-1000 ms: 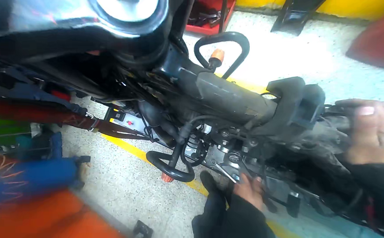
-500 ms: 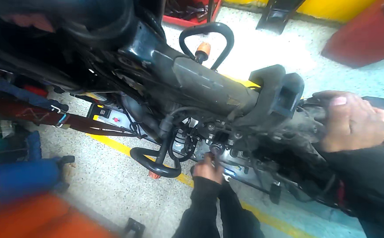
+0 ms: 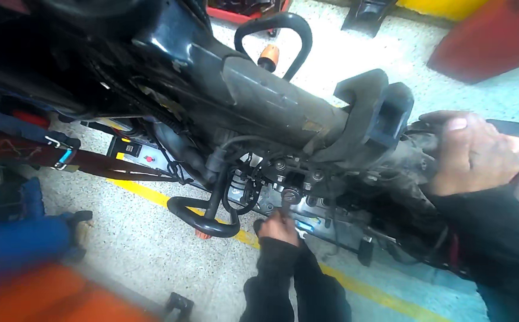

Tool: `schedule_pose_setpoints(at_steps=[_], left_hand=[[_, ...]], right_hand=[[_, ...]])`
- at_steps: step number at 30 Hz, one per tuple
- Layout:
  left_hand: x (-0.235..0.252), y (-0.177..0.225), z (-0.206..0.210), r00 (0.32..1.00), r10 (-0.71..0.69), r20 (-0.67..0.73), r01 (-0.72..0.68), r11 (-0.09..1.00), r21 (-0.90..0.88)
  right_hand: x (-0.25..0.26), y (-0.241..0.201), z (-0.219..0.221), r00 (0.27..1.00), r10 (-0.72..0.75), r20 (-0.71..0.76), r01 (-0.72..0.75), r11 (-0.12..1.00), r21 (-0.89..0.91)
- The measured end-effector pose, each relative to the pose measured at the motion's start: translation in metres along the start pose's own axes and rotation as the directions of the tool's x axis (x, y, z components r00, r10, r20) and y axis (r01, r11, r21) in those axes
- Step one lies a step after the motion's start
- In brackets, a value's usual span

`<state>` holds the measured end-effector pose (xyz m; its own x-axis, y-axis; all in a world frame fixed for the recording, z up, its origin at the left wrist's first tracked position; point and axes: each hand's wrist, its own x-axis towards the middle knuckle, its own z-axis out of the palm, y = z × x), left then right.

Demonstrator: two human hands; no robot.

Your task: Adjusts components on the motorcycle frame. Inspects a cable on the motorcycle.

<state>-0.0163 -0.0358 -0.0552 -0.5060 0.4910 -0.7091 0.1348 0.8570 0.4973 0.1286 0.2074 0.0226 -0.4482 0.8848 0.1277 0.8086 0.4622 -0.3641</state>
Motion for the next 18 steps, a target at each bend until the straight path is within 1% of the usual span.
schedule_pose_setpoints(at_steps=[1, 2, 3, 4, 6, 7, 8, 9, 10, 11, 13, 14, 15, 16, 18], left_hand=[[-0.011, 0.003, 0.014, 0.995, 0.043, 0.093, -0.03, 0.99, -0.135], [-0.018, 0.004, 0.029, 0.983, 0.109, 0.147, -0.067, 0.962, -0.264], [-0.016, 0.005, 0.036, 0.974, 0.147, 0.175, -0.087, 0.946, -0.311], [-0.01, 0.001, 0.034, 0.976, 0.155, 0.155, -0.108, 0.956, -0.274], [0.009, -0.021, 0.019, 0.995, 0.09, 0.038, -0.087, 0.994, -0.06], [0.018, -0.032, 0.009, 0.997, 0.058, -0.049, -0.056, 0.997, 0.05], [0.021, -0.034, -0.002, 0.994, 0.019, -0.105, -0.006, 0.993, 0.118], [0.018, -0.026, -0.01, 0.992, -0.017, -0.125, 0.034, 0.991, 0.133], [0.012, -0.012, -0.011, 0.995, -0.043, -0.09, 0.053, 0.993, 0.106], [0.003, -0.001, -0.002, 0.999, -0.047, -0.026, 0.048, 0.998, 0.033], [-0.011, 0.007, 0.027, 0.988, 0.025, 0.154, 0.006, 0.98, -0.198], [-0.014, 0.008, 0.034, 0.977, 0.064, 0.204, -0.016, 0.973, -0.23], [-0.011, 0.001, 0.034, 0.981, 0.094, 0.168, -0.063, 0.982, -0.177], [-0.004, -0.01, 0.028, 0.991, 0.101, 0.083, -0.094, 0.992, -0.082], [0.012, -0.035, 0.007, 0.993, 0.072, -0.095, -0.065, 0.996, 0.069]], right_hand=[[-0.001, 0.001, -0.001, 1.0, -0.004, -0.002, 0.004, 1.0, -0.001], [-0.002, 0.0, -0.001, 1.0, -0.007, 0.005, 0.007, 1.0, -0.002], [0.0, 0.0, 0.0, 1.0, -0.012, 0.004, 0.012, 1.0, 0.0], [0.001, 0.0, 0.0, 1.0, -0.01, 0.003, 0.01, 1.0, 0.001], [-0.001, 0.001, -0.001, 1.0, 0.01, 0.01, -0.01, 1.0, -0.006], [0.0, 0.001, -0.001, 1.0, 0.013, 0.012, -0.013, 1.0, -0.011], [0.002, 0.001, 0.0, 1.0, 0.014, 0.013, -0.014, 1.0, -0.012], [0.002, 0.001, 0.0, 1.0, 0.012, 0.015, -0.012, 1.0, -0.014], [0.002, 0.001, -0.001, 1.0, 0.016, 0.021, -0.015, 1.0, -0.016], [0.0, 0.001, -0.002, 0.999, 0.021, 0.025, -0.02, 1.0, -0.018], [0.0, 0.0, -0.003, 0.999, 0.016, 0.035, -0.016, 1.0, -0.014], [0.001, 0.0, -0.003, 0.999, 0.013, 0.032, -0.012, 1.0, -0.014], [0.002, 0.001, -0.002, 0.999, 0.013, 0.034, -0.012, 1.0, -0.019], [0.002, 0.003, -0.002, 0.999, 0.016, 0.039, -0.015, 1.0, -0.021], [0.002, 0.004, -0.001, 0.999, 0.023, 0.033, -0.022, 1.0, -0.014]])
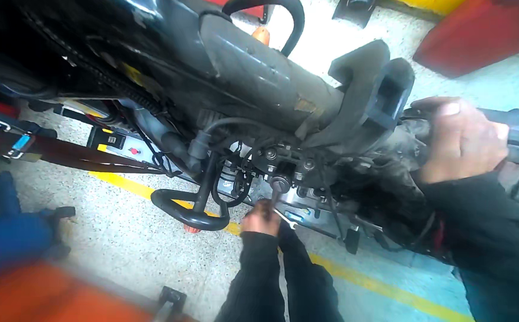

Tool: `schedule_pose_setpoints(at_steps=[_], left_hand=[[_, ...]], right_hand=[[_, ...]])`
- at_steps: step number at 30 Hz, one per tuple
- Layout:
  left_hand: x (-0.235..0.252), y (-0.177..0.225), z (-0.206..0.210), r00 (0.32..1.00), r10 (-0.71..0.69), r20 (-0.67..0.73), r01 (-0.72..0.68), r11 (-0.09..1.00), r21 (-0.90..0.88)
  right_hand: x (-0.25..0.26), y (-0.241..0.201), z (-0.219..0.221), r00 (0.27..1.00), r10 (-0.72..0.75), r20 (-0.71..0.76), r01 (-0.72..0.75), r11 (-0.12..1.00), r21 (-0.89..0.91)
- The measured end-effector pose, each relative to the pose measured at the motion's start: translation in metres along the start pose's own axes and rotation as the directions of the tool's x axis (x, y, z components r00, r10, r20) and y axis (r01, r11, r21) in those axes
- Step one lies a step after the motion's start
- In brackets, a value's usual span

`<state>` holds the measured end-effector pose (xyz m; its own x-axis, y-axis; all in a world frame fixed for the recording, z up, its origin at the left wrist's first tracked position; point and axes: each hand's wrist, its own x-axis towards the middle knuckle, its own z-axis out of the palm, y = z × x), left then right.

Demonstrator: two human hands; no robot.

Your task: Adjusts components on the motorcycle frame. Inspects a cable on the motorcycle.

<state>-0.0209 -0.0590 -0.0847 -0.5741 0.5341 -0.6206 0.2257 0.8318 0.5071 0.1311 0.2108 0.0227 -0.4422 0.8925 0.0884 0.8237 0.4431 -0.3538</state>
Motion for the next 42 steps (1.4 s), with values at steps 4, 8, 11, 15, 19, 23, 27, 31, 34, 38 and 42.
schedule_pose_setpoints(at_steps=[4, 8, 11, 15, 19, 23, 27, 31, 34, 38, 42], left_hand=[[-0.014, 0.032, -0.011, 0.997, -0.047, 0.054, 0.049, 0.999, -0.019], [-0.022, 0.041, 0.013, 0.972, 0.104, 0.213, -0.075, 0.987, -0.142], [0.005, 0.003, -0.014, 0.996, 0.029, 0.083, -0.031, 0.999, 0.027], [-0.001, 0.015, -0.03, 0.999, 0.018, 0.038, -0.023, 0.99, 0.137], [-0.017, 0.014, 0.013, 0.95, 0.17, 0.263, -0.131, 0.978, -0.16], [0.01, -0.015, -0.012, 0.981, 0.194, 0.027, -0.196, 0.978, 0.069], [0.003, 0.019, -0.026, 0.995, 0.065, -0.073, -0.052, 0.984, 0.169], [-0.018, 0.019, 0.02, 0.97, 0.228, 0.089, -0.211, 0.962, -0.173], [-0.001, 0.002, 0.006, 0.964, 0.254, 0.08, -0.244, 0.963, -0.117], [0.011, 0.0, -0.032, 0.986, 0.14, -0.086, -0.122, 0.974, 0.193], [-0.02, 0.026, 0.006, 0.983, 0.181, 0.036, -0.173, 0.971, -0.164]], right_hand=[[0.0, -0.004, 0.0, 1.0, 0.022, -0.001, -0.022, 1.0, 0.004], [0.002, -0.001, -0.002, 1.0, -0.012, -0.026, 0.014, 0.998, 0.067], [-0.024, -0.004, -0.037, 0.982, -0.159, -0.104, 0.179, 0.958, 0.222], [-0.145, -0.055, -0.04, 0.991, -0.13, -0.02, 0.127, 0.909, 0.398], [-0.193, -0.054, 0.048, 0.913, 0.077, 0.401, -0.235, 0.902, 0.361], [-0.194, -0.037, 0.054, 0.807, 0.058, 0.588, -0.417, 0.761, 0.496], [-0.193, -0.046, -0.004, 0.554, -0.014, 0.832, -0.832, 0.003, 0.555], [-0.202, -0.063, -0.032, 0.551, -0.141, 0.822, -0.827, -0.226, 0.515], [-0.207, -0.069, -0.049, 0.628, -0.163, 0.761, -0.775, -0.221, 0.592], [-0.206, -0.073, -0.062, 0.626, -0.282, 0.727, -0.776, -0.315, 0.547], [-0.21, -0.083, -0.066, 0.594, -0.33, 0.734, -0.781, -0.456, 0.427]])
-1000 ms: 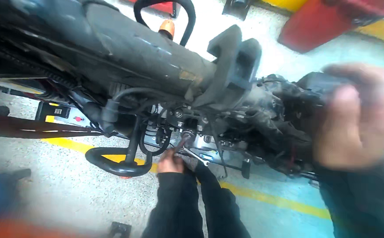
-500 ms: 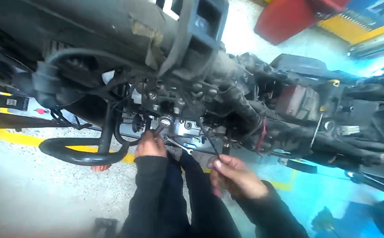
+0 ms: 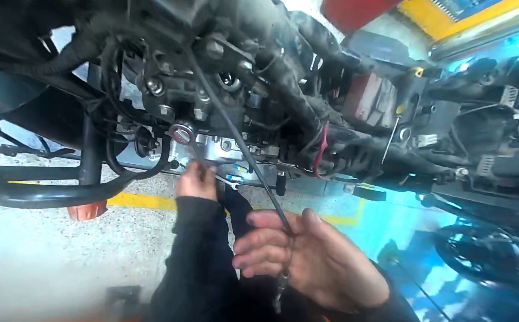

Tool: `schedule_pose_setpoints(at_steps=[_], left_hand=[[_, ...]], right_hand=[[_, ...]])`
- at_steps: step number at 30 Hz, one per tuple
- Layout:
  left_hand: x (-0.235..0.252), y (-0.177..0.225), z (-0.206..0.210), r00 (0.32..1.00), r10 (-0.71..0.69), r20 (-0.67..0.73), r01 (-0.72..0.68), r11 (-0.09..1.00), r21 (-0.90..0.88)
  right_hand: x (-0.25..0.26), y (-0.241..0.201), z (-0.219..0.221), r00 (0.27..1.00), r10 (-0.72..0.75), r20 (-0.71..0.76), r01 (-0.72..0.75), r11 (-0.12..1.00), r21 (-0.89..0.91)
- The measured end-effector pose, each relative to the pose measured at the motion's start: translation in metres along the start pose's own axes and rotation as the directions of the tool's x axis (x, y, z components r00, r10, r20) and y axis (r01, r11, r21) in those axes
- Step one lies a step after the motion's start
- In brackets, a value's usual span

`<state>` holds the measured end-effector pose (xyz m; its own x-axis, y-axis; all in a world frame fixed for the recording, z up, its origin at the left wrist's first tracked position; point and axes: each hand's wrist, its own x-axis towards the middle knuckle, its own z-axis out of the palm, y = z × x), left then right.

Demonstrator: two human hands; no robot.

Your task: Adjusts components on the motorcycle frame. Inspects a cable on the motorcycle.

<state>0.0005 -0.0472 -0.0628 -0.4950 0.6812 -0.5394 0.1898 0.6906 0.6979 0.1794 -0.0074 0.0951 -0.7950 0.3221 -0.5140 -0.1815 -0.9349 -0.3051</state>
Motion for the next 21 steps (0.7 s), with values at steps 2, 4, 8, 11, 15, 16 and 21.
schedule_pose_setpoints(at_steps=[2, 4, 8, 11, 15, 16, 21], left_hand=[[-0.007, 0.008, 0.02, 0.997, 0.051, 0.065, -0.027, 0.947, -0.321], [0.0, 0.001, 0.012, 0.996, 0.039, 0.079, -0.016, 0.961, -0.276], [0.018, -0.03, -0.036, 0.99, 0.018, -0.14, 0.024, 0.954, 0.298], [0.012, 0.007, -0.032, 0.991, -0.084, -0.101, 0.112, 0.942, 0.318], [0.003, 0.003, 0.009, 0.995, 0.086, 0.05, -0.074, 0.974, -0.216], [0.005, 0.0, 0.007, 0.994, 0.099, 0.054, -0.084, 0.968, -0.237], [0.024, -0.016, -0.044, 0.979, 0.106, -0.174, -0.027, 0.914, 0.405]], right_hand=[[-0.001, 0.0, 0.003, 1.0, 0.001, 0.001, -0.001, 0.999, 0.045], [-0.005, 0.0, 0.005, 1.0, -0.007, -0.013, 0.008, 0.999, 0.05], [-0.008, 0.003, 0.005, 1.0, -0.021, -0.011, 0.022, 0.994, 0.105], [-0.007, 0.01, 0.001, 1.0, -0.02, -0.009, 0.021, 0.992, 0.124], [-0.004, 0.013, 0.0, 1.0, -0.011, -0.017, 0.012, 0.994, 0.104], [-0.004, 0.012, 0.001, 1.0, -0.016, -0.023, 0.018, 0.996, 0.092], [-0.008, 0.017, -0.006, 0.997, -0.061, -0.039, 0.061, 0.998, -0.016]])
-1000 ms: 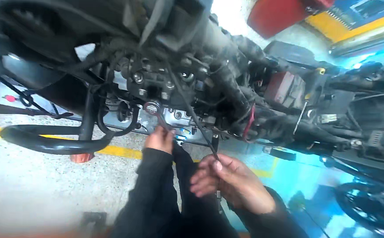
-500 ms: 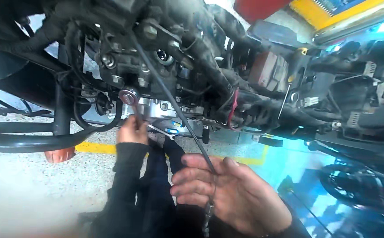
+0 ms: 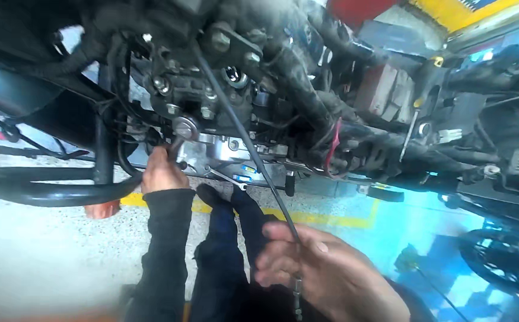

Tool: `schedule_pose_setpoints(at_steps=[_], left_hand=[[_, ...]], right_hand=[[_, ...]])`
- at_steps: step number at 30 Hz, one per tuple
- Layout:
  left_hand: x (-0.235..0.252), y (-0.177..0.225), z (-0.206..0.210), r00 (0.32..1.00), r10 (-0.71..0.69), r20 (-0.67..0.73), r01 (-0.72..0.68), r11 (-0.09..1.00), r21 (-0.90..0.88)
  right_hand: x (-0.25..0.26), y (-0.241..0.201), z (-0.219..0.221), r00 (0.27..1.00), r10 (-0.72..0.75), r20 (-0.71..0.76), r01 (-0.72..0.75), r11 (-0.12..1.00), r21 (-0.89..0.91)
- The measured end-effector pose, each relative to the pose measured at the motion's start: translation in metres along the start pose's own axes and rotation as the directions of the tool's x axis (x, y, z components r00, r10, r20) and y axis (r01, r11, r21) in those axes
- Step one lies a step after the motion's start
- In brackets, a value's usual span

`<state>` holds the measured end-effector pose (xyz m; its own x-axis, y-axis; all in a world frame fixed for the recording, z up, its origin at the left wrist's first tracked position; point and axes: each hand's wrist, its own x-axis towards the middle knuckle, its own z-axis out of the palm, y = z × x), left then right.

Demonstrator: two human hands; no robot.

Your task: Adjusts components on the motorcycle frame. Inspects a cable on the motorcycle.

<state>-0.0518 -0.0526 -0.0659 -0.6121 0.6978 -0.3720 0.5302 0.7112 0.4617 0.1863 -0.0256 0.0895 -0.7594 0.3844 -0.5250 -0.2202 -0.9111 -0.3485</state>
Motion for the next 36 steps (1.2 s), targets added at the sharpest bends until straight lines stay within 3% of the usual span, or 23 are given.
schedule_pose_setpoints(at_steps=[2, 4, 6, 7, 8, 9, 11, 13, 14, 15, 17, 19, 20, 21, 22, 24, 25, 30, 34, 36], left_hand=[[0.002, 0.024, -0.011, 0.991, -0.078, 0.111, 0.076, 0.997, 0.016], [-0.013, 0.043, -0.001, 0.977, -0.091, 0.191, 0.131, 0.969, -0.209], [-0.021, 0.05, 0.018, 0.971, 0.006, 0.238, 0.142, 0.788, -0.599], [-0.021, 0.051, 0.021, 0.961, 0.035, 0.273, 0.174, 0.692, -0.701], [-0.018, 0.049, 0.021, 0.962, 0.045, 0.268, 0.159, 0.704, -0.692], [-0.016, 0.042, 0.018, 0.973, 0.033, 0.226, 0.104, 0.816, -0.568], [-0.006, 0.032, 0.005, 0.992, -0.039, 0.116, 0.061, 0.98, -0.192], [0.007, 0.032, -0.01, 0.993, -0.099, 0.068, 0.096, 0.994, 0.042], [0.011, 0.037, -0.015, 0.988, -0.122, 0.096, 0.117, 0.991, 0.057], [0.012, 0.042, -0.015, 0.979, -0.129, 0.158, 0.131, 0.991, 0.001], [0.0, 0.042, 0.0, 0.967, -0.043, 0.252, 0.13, 0.931, -0.341], [-0.01, 0.046, 0.017, 0.959, 0.064, 0.275, 0.163, 0.673, -0.722], [-0.012, 0.048, 0.019, 0.957, 0.069, 0.282, 0.186, 0.601, -0.777], [-0.011, 0.047, 0.019, 0.959, 0.052, 0.279, 0.189, 0.617, -0.764], [-0.008, 0.042, 0.019, 0.966, 0.02, 0.26, 0.171, 0.705, -0.688], [-0.001, 0.028, 0.008, 0.974, -0.041, 0.223, 0.129, 0.907, -0.401], [0.001, 0.022, 0.002, 0.982, -0.042, 0.187, 0.1, 0.944, -0.314], [-0.004, 0.021, -0.004, 0.997, 0.04, 0.073, -0.011, 0.933, -0.359], [0.003, 0.005, 0.015, 0.969, 0.194, 0.152, -0.064, 0.794, -0.605], [0.008, 0.002, 0.013, 0.98, 0.177, 0.088, -0.122, 0.893, -0.433]], right_hand=[[0.002, 0.008, -0.009, 1.0, -0.024, -0.002, 0.024, 0.996, -0.081], [0.001, 0.016, -0.013, 0.999, -0.031, -0.042, 0.023, 0.983, -0.183], [0.002, 0.018, -0.014, 0.994, -0.039, -0.104, 0.002, 0.945, -0.327], [0.002, 0.017, -0.014, 0.99, -0.05, -0.134, -0.01, 0.912, -0.411], [0.0, 0.016, -0.015, 0.986, -0.068, -0.154, -0.017, 0.87, -0.492], [-0.002, 0.015, -0.017, 0.983, -0.086, -0.162, -0.021, 0.824, -0.565], [-0.005, 0.013, -0.023, 0.979, -0.109, -0.169, -0.028, 0.759, -0.65], [-0.008, 0.013, -0.033, 0.974, -0.132, -0.184, -0.036, 0.714, -0.699], [-0.009, 0.013, -0.038, 0.968, -0.157, -0.197, -0.035, 0.691, -0.722], [-0.012, 0.014, -0.041, 0.96, -0.184, -0.213, -0.037, 0.668, -0.743], [-0.012, 0.011, -0.04, 0.945, -0.238, -0.223, -0.026, 0.626, -0.78], [-0.002, 0.005, -0.035, 0.941, -0.292, -0.169, 0.024, 0.558, -0.829], [0.003, 0.002, -0.032, 0.939, -0.311, -0.146, 0.045, 0.531, -0.846], [0.008, -0.001, -0.028, 0.936, -0.327, -0.132, 0.059, 0.514, -0.856], [0.012, -0.005, -0.023, 0.933, -0.336, -0.127, 0.068, 0.511, -0.857], [0.015, -0.015, -0.017, 0.936, -0.328, -0.126, 0.064, 0.511, -0.857], [0.013, -0.017, -0.018, 0.941, -0.315, -0.128, 0.055, 0.512, -0.857], [-0.024, -0.008, -0.041, 0.951, -0.25, -0.184, 0.003, 0.601, -0.799], [-0.035, -0.014, -0.047, 0.963, -0.195, -0.187, -0.011, 0.664, -0.748], [-0.034, -0.021, -0.049, 0.972, -0.172, -0.158, -0.003, 0.664, -0.747]])
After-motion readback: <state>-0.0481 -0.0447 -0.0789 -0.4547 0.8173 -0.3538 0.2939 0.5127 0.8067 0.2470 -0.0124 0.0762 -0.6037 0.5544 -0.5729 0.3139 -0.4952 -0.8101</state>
